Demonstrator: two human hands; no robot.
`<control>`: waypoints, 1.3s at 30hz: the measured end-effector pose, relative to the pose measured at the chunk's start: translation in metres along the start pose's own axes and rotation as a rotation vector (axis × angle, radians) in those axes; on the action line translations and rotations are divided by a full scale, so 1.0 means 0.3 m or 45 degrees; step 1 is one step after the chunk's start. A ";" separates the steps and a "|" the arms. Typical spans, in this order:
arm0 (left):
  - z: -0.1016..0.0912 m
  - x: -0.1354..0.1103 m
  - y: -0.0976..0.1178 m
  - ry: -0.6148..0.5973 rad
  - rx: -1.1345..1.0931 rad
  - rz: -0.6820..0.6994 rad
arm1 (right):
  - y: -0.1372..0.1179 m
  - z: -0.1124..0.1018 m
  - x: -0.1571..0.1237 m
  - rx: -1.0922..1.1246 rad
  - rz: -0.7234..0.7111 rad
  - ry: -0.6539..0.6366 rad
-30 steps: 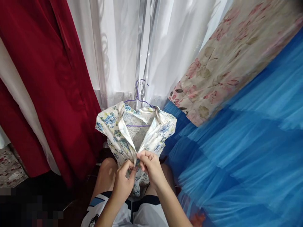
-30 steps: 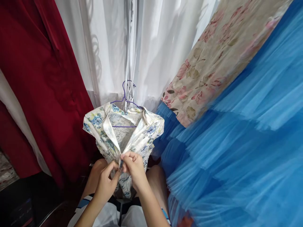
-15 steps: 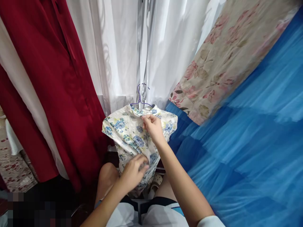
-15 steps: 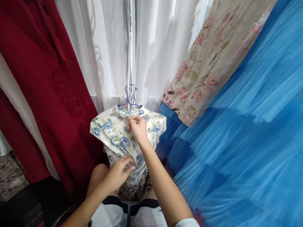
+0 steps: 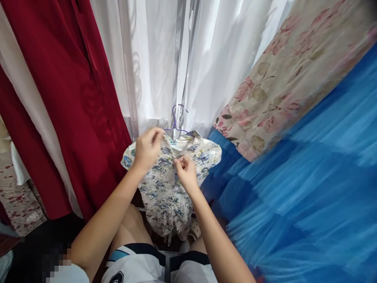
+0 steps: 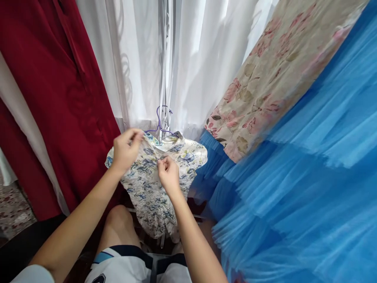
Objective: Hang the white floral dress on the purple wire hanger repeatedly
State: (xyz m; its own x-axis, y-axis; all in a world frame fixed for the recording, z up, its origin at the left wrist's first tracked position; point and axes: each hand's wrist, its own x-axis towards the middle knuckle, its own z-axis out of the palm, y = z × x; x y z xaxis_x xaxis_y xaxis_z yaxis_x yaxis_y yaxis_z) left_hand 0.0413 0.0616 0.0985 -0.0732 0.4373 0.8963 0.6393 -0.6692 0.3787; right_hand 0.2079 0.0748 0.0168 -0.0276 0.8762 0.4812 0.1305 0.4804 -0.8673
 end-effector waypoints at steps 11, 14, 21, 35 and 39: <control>0.058 -0.241 -0.435 0.604 -0.707 -1.189 | 0.075 0.033 -0.144 -0.028 0.122 -0.206; 0.146 -0.376 -0.346 0.332 -0.809 -1.209 | 0.172 -0.042 -0.170 -0.129 0.236 -0.144; 0.216 -0.458 0.015 -0.270 -0.915 -0.955 | 0.181 -0.147 -0.282 -0.222 0.084 -0.340; 0.106 -0.640 0.047 -1.350 -0.835 -0.792 | -0.017 -0.428 -0.262 0.115 0.395 -0.667; 0.052 -0.621 -0.056 -0.935 -0.480 -0.663 | -0.019 -0.556 -0.048 -0.086 -0.052 -0.205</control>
State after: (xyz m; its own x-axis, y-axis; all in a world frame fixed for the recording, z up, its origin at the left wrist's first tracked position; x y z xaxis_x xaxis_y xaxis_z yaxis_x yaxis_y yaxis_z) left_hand 0.0563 0.0007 -0.0785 0.3001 0.9127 0.2775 0.3661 -0.3788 0.8500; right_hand 0.3729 0.0529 0.0362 -0.1917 0.8534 0.4847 0.1918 0.5169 -0.8343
